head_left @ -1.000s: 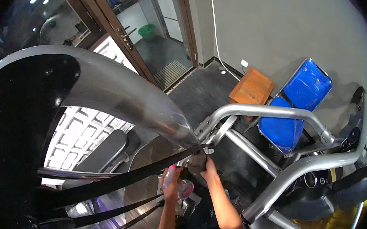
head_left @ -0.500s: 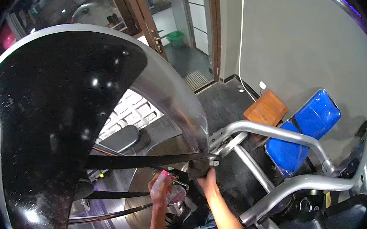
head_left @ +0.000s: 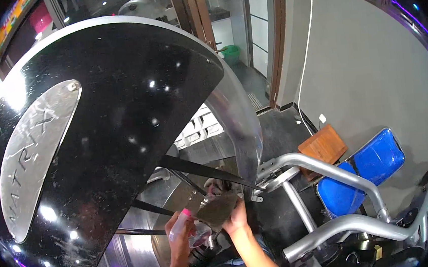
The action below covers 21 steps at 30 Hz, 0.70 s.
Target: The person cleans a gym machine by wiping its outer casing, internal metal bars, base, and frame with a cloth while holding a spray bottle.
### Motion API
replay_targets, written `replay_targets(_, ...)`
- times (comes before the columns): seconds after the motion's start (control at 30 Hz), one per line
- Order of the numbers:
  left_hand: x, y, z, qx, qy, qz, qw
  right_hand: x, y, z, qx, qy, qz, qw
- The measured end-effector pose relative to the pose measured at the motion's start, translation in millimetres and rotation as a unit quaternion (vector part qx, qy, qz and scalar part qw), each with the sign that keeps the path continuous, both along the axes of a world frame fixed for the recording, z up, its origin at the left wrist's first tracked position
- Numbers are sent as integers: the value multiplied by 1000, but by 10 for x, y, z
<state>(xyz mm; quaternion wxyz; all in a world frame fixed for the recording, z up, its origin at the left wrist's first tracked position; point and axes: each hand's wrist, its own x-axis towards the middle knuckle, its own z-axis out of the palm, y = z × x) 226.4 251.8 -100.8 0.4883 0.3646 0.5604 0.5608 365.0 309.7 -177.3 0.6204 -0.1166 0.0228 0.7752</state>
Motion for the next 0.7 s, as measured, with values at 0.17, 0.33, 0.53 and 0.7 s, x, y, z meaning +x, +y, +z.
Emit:
replay_targets(0.17,-51,-58,174,20,52,-12,998,191,62,-25,-9,-159,-70,985)
replay_targets(0.33,19,-71,242,28,29,-5,999,182,110,210,2,-74,-111,991)
replay_targets(0.53,8,-171,405,74,56,-14,996,-99,169,801,-7,-23,34,999)
replay_targets(0.7,-76,-292,442,80,36,8,996,-207,117,1111,-66,-52,50,995)
